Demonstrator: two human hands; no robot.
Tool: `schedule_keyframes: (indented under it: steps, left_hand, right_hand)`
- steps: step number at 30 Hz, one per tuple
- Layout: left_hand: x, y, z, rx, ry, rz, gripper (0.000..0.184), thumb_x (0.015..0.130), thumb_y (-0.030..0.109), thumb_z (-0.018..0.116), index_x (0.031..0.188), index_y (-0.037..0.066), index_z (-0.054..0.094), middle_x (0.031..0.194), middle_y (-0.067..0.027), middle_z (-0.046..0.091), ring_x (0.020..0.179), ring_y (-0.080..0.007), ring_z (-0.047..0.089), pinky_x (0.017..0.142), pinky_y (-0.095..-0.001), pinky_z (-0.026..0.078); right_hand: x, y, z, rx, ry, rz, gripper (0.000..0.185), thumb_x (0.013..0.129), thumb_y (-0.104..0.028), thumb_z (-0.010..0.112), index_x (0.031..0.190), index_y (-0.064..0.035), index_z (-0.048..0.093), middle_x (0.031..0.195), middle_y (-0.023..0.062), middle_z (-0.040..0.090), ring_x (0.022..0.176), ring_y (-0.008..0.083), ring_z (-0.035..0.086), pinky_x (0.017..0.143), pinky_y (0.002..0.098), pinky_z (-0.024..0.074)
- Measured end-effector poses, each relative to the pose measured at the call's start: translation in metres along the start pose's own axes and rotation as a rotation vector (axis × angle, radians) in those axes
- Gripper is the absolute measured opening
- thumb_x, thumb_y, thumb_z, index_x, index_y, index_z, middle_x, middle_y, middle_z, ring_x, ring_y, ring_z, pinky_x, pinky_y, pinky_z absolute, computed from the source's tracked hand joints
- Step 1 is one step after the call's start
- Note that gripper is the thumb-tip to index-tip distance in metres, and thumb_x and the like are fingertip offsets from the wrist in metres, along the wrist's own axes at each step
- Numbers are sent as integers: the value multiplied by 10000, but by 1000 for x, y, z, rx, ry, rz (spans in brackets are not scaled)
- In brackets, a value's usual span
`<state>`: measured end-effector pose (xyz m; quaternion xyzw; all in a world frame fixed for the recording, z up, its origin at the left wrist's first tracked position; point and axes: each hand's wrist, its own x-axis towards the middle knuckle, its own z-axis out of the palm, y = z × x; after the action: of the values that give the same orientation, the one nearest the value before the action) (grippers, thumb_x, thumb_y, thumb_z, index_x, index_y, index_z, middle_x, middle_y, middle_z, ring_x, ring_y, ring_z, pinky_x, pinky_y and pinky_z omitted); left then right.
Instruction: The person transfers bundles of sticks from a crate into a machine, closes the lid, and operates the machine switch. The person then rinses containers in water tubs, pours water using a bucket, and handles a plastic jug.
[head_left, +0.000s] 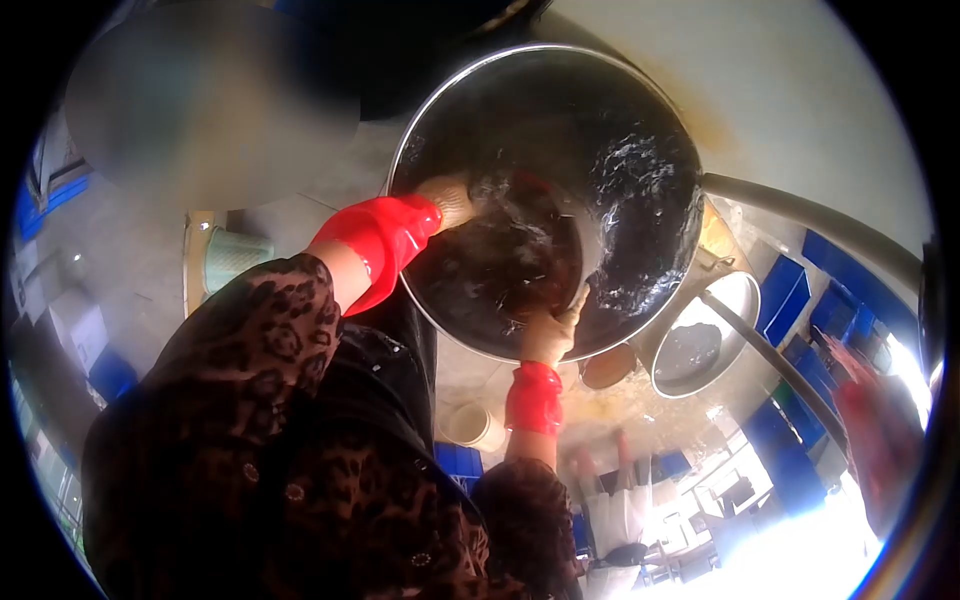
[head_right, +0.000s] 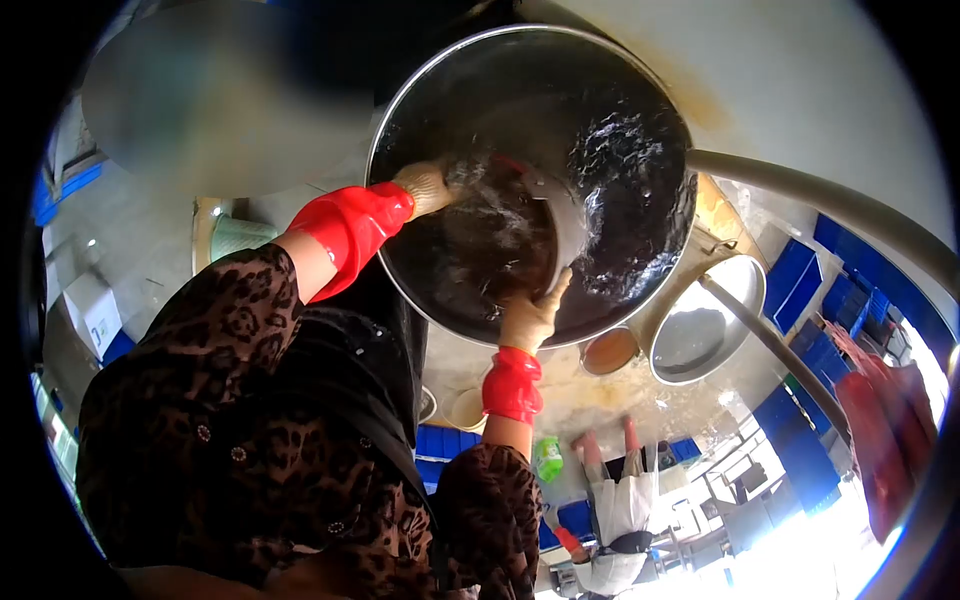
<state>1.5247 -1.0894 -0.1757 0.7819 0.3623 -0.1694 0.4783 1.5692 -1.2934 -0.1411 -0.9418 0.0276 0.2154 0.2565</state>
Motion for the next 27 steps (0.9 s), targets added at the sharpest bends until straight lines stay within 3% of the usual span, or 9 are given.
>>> schedule_keyframes:
  steps: [2,4,6,10,11,15,22,25,27]
  left_hand:
    - [30,-35,34,186,-25,105,569,711,473,487,1134,99,414,1072,-198,474,962,-341,467,790,-378,387]
    - [35,-33,40,305,-140,-111,584,684,460,532,1123,91,424,1089,-189,467,978,-331,462,798,-375,385]
    - [28,-21,39,138,4,3,533,668,429,565,1062,80,476,1039,-190,499,951,-327,482,790,-377,391]
    - [33,-21,71,269,-137,5,402,673,346,559,963,69,534,885,-184,561,848,-329,529,741,-365,414]
    - [27,-15,70,240,-119,-25,382,672,320,550,958,69,538,875,-180,566,841,-323,533,734,-359,417]
    - [-29,18,50,93,-10,-45,313,648,229,506,913,71,558,810,-152,586,781,-284,556,708,-332,428]
    - [-125,36,23,-23,131,85,231,631,185,496,814,58,558,673,-155,569,643,-286,557,601,-349,431]
    - [-161,32,6,-69,49,13,226,631,193,505,799,49,550,658,-146,569,622,-294,552,572,-353,428]
    - [-185,26,3,-85,157,76,229,636,198,510,806,50,549,655,-149,566,615,-293,549,567,-354,424]
  right_hand:
    - [22,23,7,690,-134,29,558,657,-1,474,1200,-52,359,874,80,579,716,199,555,652,272,443]
    - [38,27,-11,528,-251,327,445,629,9,468,1074,5,460,864,58,552,672,154,513,624,233,418]
    - [67,80,-4,493,-333,140,405,615,-4,476,1019,31,481,837,56,547,652,156,502,624,235,413]
    - [68,88,-21,620,-353,224,400,603,-12,484,999,50,488,816,62,553,689,162,506,653,237,409]
    - [54,66,-38,531,-324,412,381,607,-14,482,984,42,499,806,61,550,690,152,511,641,241,415]
    - [33,87,-40,643,-189,214,267,609,-12,464,867,35,516,726,49,536,621,130,501,567,245,418]
    - [-35,59,-87,856,-124,59,345,611,-6,452,947,38,517,746,49,537,624,119,497,551,209,407]
    - [-62,48,-104,769,-115,-1,349,627,-6,443,964,43,517,752,44,540,628,99,485,544,200,397]
    - [-75,45,-111,646,-66,-149,319,638,-8,411,928,42,533,754,31,539,593,87,457,473,197,371]
